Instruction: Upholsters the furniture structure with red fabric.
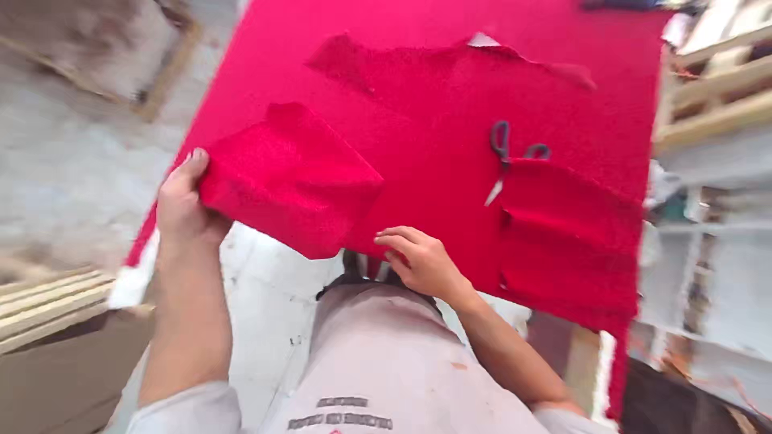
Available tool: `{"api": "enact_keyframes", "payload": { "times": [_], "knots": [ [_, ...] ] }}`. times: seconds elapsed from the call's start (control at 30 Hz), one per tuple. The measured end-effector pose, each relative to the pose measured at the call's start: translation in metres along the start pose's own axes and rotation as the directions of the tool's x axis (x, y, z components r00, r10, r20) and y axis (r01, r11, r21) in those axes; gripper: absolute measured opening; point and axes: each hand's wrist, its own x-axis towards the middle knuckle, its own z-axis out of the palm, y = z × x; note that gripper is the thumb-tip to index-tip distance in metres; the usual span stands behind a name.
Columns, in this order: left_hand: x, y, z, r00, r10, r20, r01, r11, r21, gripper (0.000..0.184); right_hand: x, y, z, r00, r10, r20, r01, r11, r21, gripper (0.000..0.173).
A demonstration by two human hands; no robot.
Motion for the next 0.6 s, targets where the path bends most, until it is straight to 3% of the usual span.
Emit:
{"api": "enact_keyframes", "payload": {
  "times": [0.07,0.13,0.17,0.27,0.33,0.37,0.4,0.5,0.57,0.6],
  "knots": [
    [-0.002,0.041,0.019,0.993,0.117,0.009,-0.115,0.982,-0.147,0.037,0.004,-0.002,-0.006,0.997,0.042,0.059,-0.054,0.977,0.208,0.027],
    [-0.012,0.072,0.04,0.943,0.332,0.037,-0.317,0.924,-0.214,0.04,0.012,-0.018,-0.006,0.978,0.025,0.208,-0.139,0.819,0.557,0.039],
    [-0.021,0.082,0.049,0.9,0.433,0.041,-0.409,0.873,-0.265,0.04,0.019,-0.03,-0.003,0.956,-0.057,0.289,-0.164,0.712,0.683,0.051],
    [-0.058,0.09,0.074,0.702,0.712,-0.022,-0.672,0.651,-0.353,0.039,0.039,-0.062,0.006,0.872,-0.317,0.373,-0.131,0.582,0.802,0.079],
    [-0.086,0.074,0.088,0.616,0.785,-0.061,-0.734,0.544,-0.407,0.033,0.045,-0.068,0.006,0.867,-0.369,0.336,-0.103,0.527,0.844,0.088],
    [-0.1,0.056,0.098,0.638,0.766,-0.079,-0.705,0.54,-0.46,0.03,0.045,-0.066,0.006,0.885,-0.352,0.304,-0.112,0.475,0.873,0.091],
    [-0.113,0.033,0.109,0.703,0.706,-0.087,-0.641,0.575,-0.509,0.028,0.044,-0.062,0.005,0.913,-0.306,0.272,-0.131,0.41,0.903,0.093],
    [-0.129,-0.058,0.154,0.932,0.339,-0.125,-0.35,0.761,-0.547,0.024,0.042,-0.046,-0.006,0.976,0.018,0.217,-0.217,0.195,0.957,0.089],
    [-0.13,-0.112,0.179,0.998,0.04,-0.045,-0.057,0.862,-0.504,0.026,0.05,-0.027,-0.014,0.908,0.314,0.277,-0.323,0.106,0.94,0.061],
    [-0.131,-0.132,0.186,0.994,-0.113,-0.002,0.098,0.867,-0.489,0.027,0.059,-0.013,-0.015,0.821,0.476,0.317,-0.405,0.094,0.909,0.044]
  ]
}}
